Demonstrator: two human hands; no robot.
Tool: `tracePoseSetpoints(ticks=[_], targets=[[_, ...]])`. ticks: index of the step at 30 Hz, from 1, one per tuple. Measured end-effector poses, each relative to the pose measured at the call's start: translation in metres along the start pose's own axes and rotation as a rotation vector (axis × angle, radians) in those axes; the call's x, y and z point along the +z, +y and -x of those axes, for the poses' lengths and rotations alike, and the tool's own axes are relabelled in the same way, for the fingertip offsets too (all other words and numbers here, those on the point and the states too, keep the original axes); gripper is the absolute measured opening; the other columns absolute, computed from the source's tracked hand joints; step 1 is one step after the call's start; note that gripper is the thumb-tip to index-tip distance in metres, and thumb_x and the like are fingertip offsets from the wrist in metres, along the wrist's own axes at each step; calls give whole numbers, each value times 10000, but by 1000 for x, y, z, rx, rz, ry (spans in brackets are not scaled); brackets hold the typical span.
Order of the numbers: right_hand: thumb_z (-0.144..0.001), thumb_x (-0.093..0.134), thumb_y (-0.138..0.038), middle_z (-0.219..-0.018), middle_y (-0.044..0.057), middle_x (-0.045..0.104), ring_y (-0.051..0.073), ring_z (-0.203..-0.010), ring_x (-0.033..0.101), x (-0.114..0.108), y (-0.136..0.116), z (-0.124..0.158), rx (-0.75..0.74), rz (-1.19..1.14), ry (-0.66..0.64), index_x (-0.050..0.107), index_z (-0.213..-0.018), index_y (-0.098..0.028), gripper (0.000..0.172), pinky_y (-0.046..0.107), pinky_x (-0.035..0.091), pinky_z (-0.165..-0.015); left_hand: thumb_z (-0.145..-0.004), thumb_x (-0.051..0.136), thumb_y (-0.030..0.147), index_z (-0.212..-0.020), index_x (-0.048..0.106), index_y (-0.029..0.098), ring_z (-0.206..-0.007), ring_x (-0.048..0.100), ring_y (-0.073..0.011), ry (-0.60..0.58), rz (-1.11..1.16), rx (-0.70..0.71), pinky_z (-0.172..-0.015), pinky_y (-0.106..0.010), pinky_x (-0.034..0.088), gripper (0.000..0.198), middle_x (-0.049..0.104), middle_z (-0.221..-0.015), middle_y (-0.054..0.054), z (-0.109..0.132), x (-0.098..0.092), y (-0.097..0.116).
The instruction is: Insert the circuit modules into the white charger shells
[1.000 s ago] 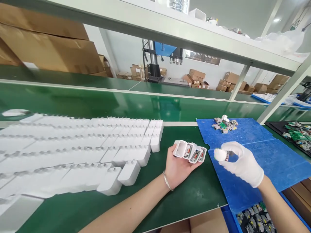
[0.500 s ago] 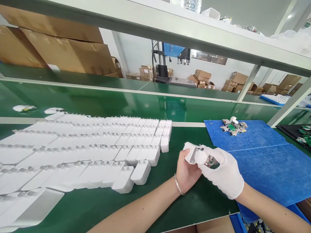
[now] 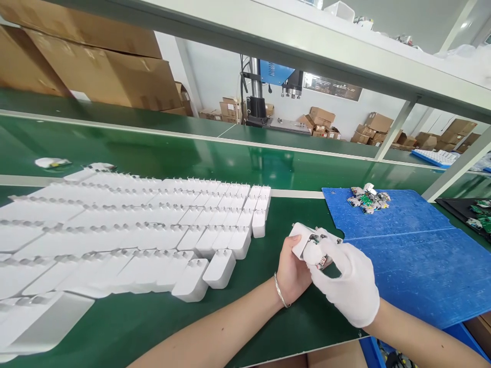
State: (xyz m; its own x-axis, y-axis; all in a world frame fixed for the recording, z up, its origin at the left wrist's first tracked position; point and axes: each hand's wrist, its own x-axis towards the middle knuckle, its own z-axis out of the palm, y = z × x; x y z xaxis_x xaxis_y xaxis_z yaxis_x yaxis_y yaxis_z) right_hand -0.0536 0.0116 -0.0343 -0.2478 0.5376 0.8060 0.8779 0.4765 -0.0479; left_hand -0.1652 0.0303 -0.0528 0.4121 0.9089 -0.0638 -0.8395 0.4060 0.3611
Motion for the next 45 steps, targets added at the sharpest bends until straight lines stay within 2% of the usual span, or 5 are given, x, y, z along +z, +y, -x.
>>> tracePoseSetpoints(ticks=[6, 12, 22, 40, 45], targets=[[-745, 557, -313, -745, 61, 697, 196, -629, 654, 2, 1, -4, 16, -83, 16, 700, -915, -196, 250, 294, 521, -578, -675, 576, 429, -891, 656, 139, -806, 616, -260, 53, -11, -3, -808, -382, 445, 371, 678, -817, -76, 1, 3, 2], [-750, 537, -345, -766, 82, 714, 212, -637, 675, -2, 0, -9, 21, -108, 16, 716, -932, -176, 306, 316, 567, -612, -670, 584, 435, -923, 656, 138, -879, 616, -287, 38, 18, -22, -835, -395, 441, 397, 684, -862, -89, -1, -1, 1], [-728, 561, -333, -635, 40, 674, 147, -508, 618, -13, 1, -16, 132, -222, -89, 725, -867, -171, 269, 223, 541, -530, -686, 578, 418, -938, 651, 147, -922, 605, -278, 28, 34, 6, -854, -367, 429, 377, 679, -898, -72, -3, -1, 0], [-746, 532, -327, -778, 76, 732, 213, -640, 693, -6, -5, -12, 42, 0, -29, 727, -930, -181, 305, 289, 572, -579, -624, 645, 442, -933, 637, 150, -877, 612, -278, 56, -9, 7, -806, -375, 449, 425, 681, -878, -80, -2, -2, -1], [-731, 552, -272, -949, 93, 728, 219, -775, 705, -3, -5, -10, 146, -124, -118, 717, -1000, -187, 327, 291, 585, -687, -650, 638, 433, -933, 635, 152, -850, 613, -270, 45, -25, 14, -781, -366, 445, 399, 680, -885, -79, -3, -2, -1]])
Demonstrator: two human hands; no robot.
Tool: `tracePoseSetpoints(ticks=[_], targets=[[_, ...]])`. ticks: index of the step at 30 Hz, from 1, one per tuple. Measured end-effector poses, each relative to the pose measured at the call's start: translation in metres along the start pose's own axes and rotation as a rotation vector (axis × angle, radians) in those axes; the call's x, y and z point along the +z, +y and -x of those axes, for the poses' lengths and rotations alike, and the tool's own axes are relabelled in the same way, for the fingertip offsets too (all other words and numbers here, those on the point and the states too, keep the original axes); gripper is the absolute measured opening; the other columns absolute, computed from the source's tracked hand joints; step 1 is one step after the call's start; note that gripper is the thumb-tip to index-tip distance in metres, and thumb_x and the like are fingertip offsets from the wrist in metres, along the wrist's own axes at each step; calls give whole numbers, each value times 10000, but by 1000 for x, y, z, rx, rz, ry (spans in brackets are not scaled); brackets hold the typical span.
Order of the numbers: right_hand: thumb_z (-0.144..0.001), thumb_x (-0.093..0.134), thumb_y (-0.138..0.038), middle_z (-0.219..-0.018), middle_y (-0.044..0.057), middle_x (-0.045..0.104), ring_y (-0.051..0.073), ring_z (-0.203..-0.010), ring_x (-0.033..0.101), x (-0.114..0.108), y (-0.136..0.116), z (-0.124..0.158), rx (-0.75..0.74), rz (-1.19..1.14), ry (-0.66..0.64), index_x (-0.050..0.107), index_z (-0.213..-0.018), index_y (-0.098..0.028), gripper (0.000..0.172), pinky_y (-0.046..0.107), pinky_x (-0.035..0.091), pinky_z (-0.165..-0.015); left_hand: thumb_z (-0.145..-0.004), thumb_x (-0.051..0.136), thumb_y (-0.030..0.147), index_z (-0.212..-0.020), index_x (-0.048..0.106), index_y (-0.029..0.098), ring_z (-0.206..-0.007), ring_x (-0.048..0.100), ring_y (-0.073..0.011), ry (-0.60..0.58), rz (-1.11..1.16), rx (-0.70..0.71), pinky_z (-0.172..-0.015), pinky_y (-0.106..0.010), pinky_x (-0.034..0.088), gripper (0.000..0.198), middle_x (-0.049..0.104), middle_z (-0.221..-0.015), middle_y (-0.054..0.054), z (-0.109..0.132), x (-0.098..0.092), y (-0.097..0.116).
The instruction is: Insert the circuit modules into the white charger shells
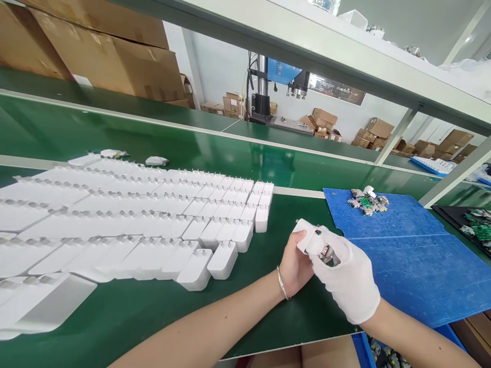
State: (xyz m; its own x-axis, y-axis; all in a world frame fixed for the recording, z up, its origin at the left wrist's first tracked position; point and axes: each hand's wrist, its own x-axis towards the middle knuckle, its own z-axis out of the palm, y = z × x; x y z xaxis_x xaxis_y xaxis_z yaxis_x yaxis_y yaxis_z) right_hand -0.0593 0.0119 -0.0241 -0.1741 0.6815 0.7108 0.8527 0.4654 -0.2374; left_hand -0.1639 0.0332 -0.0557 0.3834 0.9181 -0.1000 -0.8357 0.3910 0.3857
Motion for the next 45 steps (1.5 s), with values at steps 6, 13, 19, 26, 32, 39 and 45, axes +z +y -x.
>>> tracePoseSetpoints(ticks=[6, 13, 19, 26, 32, 39, 45], targets=[[-673, 626, -173, -1156, 43, 665, 200, -927, 677, -14, 6, -2, 264, -545, -363, 617, -1206, -233, 537, 296, 579, -777, -693, 579, 472, -923, 639, 148, -779, 598, -235, -40, 20, -5, -703, -320, 421, 403, 662, -810, -67, 1, -4, -1], [-703, 627, -196, -994, 38, 721, 205, -821, 689, -17, 9, 12, 185, -486, -295, 711, -1040, -226, 348, 295, 586, -709, -670, 601, 454, -907, 659, 133, -602, 550, -166, -110, -39, 3, -607, -285, 407, 403, 649, -739, -53, 3, -4, -1], [-717, 572, -239, -654, 3, 699, 164, -563, 657, -13, 3, 10, -8, -246, -128, 729, -862, -254, 214, 237, 546, -546, -671, 586, 452, -904, 673, 131, -810, 610, -249, -114, -41, -9, -740, -339, 447, 406, 673, -818, -77, 4, -3, 0], [-685, 562, -226, -507, 2, 636, 136, -436, 596, -15, 6, -5, -226, -42, 16, 717, -742, -227, 165, 211, 474, -463, -711, 565, 430, -887, 669, 137, -875, 609, -276, -99, -53, -34, -800, -375, 439, 357, 677, -875, -86, 4, -1, 1], [-643, 709, -275, -713, 5, 640, 138, -586, 618, -24, 12, -7, -68, -102, -266, 721, -924, -254, 282, 224, 509, -548, -697, 594, 437, -834, 648, 154, -745, 589, -212, -36, -29, -40, -742, -337, 443, 319, 654, -801, -56, 4, -1, 1], [-601, 764, -286, -1048, 11, 635, 188, -967, 621, -24, 36, -63, -88, -618, -724, 627, -1127, -224, 546, 287, 533, -803, -735, 569, 425, -1020, 622, 175, -865, 592, -241, -43, -27, -104, -821, -402, 458, 383, 652, -972, -74, 6, 2, 0], [-702, 667, -224, -898, -27, 670, 146, -814, 623, 1, 35, -95, 32, -823, -1107, 654, -1004, -179, 306, 248, 520, -711, -791, 537, 443, -1197, 539, 167, -1070, 562, -304, 29, 103, -110, -988, -490, 388, 491, 614, -1147, -128, 2, 5, 6]])
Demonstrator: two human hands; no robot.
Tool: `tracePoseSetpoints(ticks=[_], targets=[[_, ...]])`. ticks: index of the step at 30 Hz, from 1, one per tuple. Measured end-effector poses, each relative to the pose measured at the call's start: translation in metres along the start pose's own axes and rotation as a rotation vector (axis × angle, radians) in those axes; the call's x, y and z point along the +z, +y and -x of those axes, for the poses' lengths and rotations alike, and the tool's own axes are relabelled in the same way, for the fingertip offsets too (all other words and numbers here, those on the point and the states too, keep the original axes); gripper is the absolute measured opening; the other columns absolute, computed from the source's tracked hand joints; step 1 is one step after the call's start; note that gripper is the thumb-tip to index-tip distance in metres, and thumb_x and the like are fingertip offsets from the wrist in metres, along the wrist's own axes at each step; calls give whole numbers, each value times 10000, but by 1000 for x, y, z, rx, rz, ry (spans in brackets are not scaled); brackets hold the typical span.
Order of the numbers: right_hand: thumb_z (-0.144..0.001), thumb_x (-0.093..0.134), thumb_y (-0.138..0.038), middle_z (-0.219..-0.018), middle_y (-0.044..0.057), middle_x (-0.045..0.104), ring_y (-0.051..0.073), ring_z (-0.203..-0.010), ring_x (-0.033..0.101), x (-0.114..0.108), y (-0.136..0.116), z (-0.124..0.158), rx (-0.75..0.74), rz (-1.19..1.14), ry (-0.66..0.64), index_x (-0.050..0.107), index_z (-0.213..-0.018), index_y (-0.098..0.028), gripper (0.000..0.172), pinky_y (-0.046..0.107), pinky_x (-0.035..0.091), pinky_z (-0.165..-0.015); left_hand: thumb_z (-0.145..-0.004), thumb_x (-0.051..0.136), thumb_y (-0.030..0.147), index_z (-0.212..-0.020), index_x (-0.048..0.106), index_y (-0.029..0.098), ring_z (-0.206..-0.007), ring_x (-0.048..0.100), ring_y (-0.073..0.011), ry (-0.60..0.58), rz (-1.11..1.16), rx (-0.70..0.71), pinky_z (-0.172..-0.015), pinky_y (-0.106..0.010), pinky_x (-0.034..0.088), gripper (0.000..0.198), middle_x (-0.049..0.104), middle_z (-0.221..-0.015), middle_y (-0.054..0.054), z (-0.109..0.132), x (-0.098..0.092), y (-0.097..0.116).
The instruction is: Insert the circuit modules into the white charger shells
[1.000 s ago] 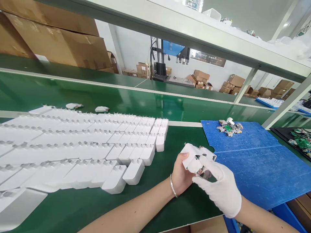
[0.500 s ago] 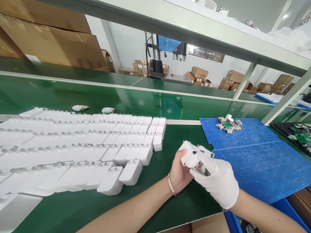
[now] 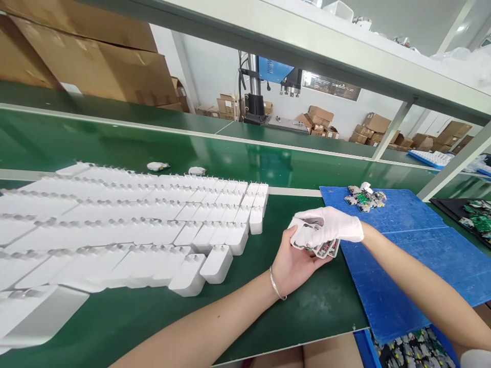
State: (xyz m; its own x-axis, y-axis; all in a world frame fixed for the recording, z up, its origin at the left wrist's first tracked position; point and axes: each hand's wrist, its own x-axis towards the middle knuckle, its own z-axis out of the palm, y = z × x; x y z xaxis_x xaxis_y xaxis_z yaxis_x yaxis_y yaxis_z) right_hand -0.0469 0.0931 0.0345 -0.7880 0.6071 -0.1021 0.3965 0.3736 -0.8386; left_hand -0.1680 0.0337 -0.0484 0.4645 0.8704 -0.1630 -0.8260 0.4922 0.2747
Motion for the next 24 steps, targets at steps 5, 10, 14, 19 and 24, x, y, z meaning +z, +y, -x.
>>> tracePoseSetpoints(ticks=[5, 10, 14, 19, 24], targets=[[-713, 656, -271, -814, -39, 664, 122, -734, 609, 0, 1, -7, 41, -31, 30, 658, -881, -167, 198, 216, 504, -628, -812, 503, 445, -1244, 499, 143, -1087, 556, -320, 36, 6, 2, -980, -494, 401, 528, 600, -1170, -148, -3, 3, 4], [-674, 690, -298, -862, -2, 690, 145, -734, 638, 11, -2, -1, 85, 34, 236, 678, -943, -174, 296, 233, 521, -610, -803, 517, 448, -1158, 566, 152, -1065, 561, -307, 75, -15, 22, -936, -483, 437, 465, 625, -1119, -134, -3, 2, 4], [-659, 701, -309, -945, 15, 689, 172, -806, 651, 32, 0, 13, -38, 353, 534, 688, -919, -215, 277, 269, 529, -688, -808, 499, 485, -986, 636, 166, -901, 596, -235, 49, -47, 61, -817, -371, 486, 391, 660, -959, -84, -4, 0, 0], [-618, 733, -273, -843, 23, 696, 209, -765, 649, 61, 10, 19, -50, 689, 782, 668, -825, -227, 222, 310, 512, -701, -823, 435, 531, -887, 649, 153, -827, 594, -186, 29, -19, 50, -743, -282, 468, 439, 658, -871, -61, -4, 1, -5], [-742, 596, -231, -877, 58, 696, 219, -781, 644, 77, 9, 12, 2, 817, 894, 662, -862, -216, 138, 305, 487, -682, -804, 446, 557, -856, 650, 176, -852, 606, -207, 111, -27, 36, -780, -302, 456, 435, 675, -842, -47, -2, 1, -4]])
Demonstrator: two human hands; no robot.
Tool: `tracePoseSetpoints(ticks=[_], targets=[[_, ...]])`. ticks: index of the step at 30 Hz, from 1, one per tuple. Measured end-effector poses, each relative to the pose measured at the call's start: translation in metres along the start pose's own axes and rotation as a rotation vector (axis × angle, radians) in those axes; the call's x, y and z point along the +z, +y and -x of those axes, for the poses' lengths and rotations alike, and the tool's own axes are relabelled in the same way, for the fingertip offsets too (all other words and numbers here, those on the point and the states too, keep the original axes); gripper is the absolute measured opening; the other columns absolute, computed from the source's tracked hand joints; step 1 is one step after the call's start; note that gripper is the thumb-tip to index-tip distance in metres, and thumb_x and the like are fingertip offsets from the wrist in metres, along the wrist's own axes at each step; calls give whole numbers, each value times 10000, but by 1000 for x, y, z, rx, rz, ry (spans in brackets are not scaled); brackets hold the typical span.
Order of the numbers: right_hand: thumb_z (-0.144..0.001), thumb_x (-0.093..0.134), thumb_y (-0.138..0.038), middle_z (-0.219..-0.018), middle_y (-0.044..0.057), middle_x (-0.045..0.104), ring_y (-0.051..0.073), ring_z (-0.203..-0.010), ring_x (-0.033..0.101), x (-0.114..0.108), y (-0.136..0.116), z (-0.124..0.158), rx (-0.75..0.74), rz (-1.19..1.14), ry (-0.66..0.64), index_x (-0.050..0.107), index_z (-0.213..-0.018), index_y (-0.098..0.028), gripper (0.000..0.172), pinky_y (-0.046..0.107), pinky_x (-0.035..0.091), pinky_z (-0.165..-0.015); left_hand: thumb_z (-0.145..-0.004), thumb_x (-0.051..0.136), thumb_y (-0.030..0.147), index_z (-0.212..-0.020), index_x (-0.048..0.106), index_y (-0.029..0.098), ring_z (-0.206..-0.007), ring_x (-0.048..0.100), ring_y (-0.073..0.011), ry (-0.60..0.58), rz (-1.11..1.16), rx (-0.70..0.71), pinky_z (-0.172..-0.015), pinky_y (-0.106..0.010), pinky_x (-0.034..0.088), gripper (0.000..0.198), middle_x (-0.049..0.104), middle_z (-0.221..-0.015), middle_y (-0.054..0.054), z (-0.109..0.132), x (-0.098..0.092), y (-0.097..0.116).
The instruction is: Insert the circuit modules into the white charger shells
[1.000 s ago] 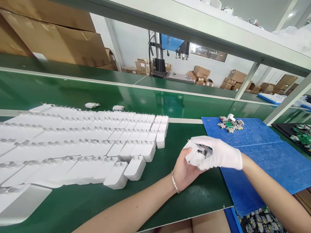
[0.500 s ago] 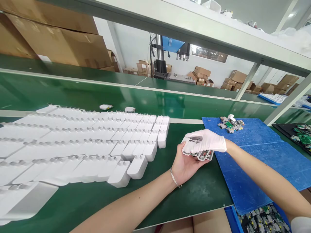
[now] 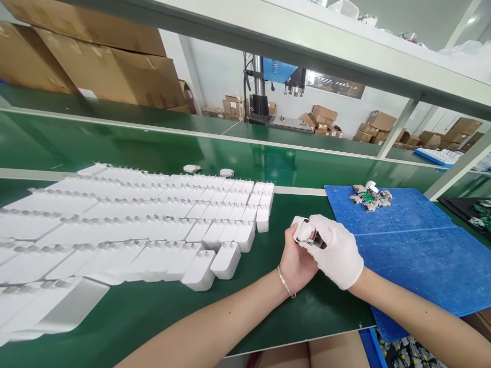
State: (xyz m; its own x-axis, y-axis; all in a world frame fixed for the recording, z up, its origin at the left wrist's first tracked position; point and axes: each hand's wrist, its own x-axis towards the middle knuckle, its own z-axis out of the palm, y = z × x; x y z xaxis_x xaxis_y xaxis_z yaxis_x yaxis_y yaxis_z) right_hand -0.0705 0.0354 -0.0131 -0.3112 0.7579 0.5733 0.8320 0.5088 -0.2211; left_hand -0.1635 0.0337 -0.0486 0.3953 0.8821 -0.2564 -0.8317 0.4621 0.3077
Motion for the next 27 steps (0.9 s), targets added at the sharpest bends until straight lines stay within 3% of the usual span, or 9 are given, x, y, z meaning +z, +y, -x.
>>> tracePoseSetpoints(ticks=[4, 11, 17, 22, 24, 27], targets=[[-772, 565, -247, -950, 48, 671, 207, -839, 625, -1, -1, 2, -48, -62, -58, 626, -933, -225, 173, 287, 469, -690, -807, 439, 555, -814, 654, 178, -884, 612, -235, -33, 6, 5, -830, -334, 449, 434, 660, -737, -38, 0, -1, 1], [-794, 549, -218, -823, 19, 649, 170, -734, 598, -9, 3, -8, -20, -102, -179, 615, -823, -220, 72, 268, 443, -647, -804, 449, 525, -849, 658, 169, -911, 613, -244, -52, 5, 20, -823, -343, 463, 415, 684, -893, -64, -2, 0, 1], [-677, 639, -182, -879, -2, 699, 177, -839, 650, -10, 11, -23, 73, -517, -348, 684, -866, -212, 196, 269, 505, -753, -831, 425, 487, -933, 655, 175, -860, 613, -210, -39, 19, 47, -756, -323, 492, 400, 676, -921, -54, -3, -1, 0], [-679, 678, -245, -978, 12, 695, 204, -917, 647, -22, 24, -31, 118, -628, -482, 702, -877, -205, 204, 305, 509, -818, -826, 446, 456, -947, 645, 174, -858, 613, -219, -23, 14, 54, -768, -362, 512, 365, 668, -952, -72, -1, 2, 1], [-711, 687, -341, -1075, 50, 669, 225, -992, 629, -30, 33, -39, 184, -733, -619, 679, -1000, -191, 326, 327, 509, -844, -818, 452, 454, -981, 634, 153, -920, 609, -257, -8, 4, 39, -825, -414, 505, 387, 661, -983, -105, 0, 2, 1], [-723, 690, -453, -1280, 108, 560, 253, -1172, 534, -34, 50, -58, 285, -848, -862, 486, -1310, -184, 677, 362, 484, -918, -806, 465, 449, -1083, 599, 115, -1043, 575, -316, 3, -4, -2, -916, -475, 463, 454, 635, -1077, -159, 1, 3, 1]])
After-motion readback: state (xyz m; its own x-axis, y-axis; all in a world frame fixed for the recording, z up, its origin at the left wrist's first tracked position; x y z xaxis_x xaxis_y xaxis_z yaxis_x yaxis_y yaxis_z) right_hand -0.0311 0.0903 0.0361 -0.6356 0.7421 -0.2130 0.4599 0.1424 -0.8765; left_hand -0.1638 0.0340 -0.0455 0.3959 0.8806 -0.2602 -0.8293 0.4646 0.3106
